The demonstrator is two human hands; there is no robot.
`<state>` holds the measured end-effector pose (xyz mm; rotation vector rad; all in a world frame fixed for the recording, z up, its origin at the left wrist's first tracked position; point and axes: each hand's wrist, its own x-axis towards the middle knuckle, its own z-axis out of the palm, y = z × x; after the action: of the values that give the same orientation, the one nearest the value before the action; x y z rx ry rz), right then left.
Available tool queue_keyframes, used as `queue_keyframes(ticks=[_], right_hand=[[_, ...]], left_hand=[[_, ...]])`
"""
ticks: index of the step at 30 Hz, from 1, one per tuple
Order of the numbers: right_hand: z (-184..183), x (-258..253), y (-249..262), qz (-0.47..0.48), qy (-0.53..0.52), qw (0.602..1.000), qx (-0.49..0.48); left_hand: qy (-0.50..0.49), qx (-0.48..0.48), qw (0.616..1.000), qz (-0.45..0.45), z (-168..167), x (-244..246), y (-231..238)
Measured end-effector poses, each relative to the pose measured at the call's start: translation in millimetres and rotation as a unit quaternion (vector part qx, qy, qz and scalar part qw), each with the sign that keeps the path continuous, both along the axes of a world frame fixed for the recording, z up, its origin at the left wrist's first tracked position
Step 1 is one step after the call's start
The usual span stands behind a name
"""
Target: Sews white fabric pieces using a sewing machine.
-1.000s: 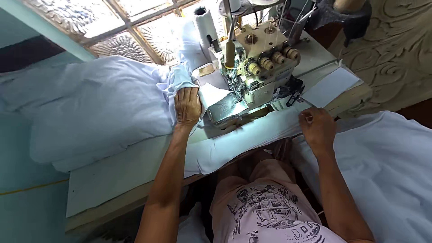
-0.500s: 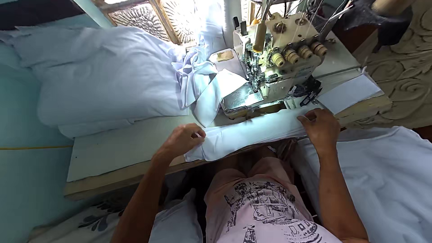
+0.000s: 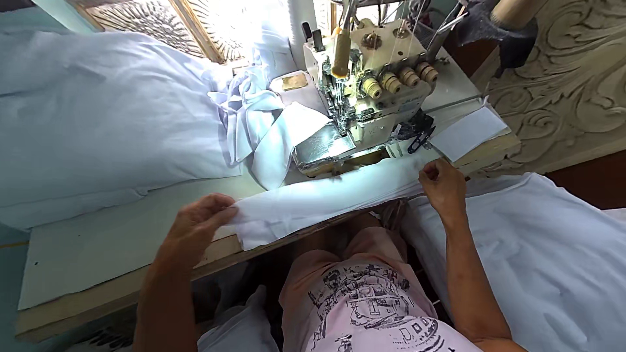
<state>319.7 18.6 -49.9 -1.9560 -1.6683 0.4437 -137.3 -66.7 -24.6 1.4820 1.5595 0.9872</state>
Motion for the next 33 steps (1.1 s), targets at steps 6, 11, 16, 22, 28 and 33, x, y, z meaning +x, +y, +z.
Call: queue_keyframes(ticks=[6,11,16,22,28,33], right_hand=[[11,7,-2,-0.011,0.011,1.000,0.021],[17,-4,-3,0.008,0.041,0.998,0.043],[10,-20,4,0.032,0.006,0.999,0.013],[8,-21,6,0.043,-0.023,0.999,0.000],[7,-23,6,0.054,0.030,0.997,-0.036],[6,-28,5,0.057,-0.007,0.998,-0.025]], left_hand=[[0.057,-0.032,0.995,0.075,-7,-21,-13],[-0.005,0.028,1.000,-0.013,38,-10,-48],[-0.040,0.063,0.988,-0.133,60,0,-61],[-0.014,0.093,0.992,-0.087,44,-36,-72],[0.162,-0.037,0.983,0.076,13,-75,-81],[0.140,-0.132,0.968,0.158,-4,-54,-76]])
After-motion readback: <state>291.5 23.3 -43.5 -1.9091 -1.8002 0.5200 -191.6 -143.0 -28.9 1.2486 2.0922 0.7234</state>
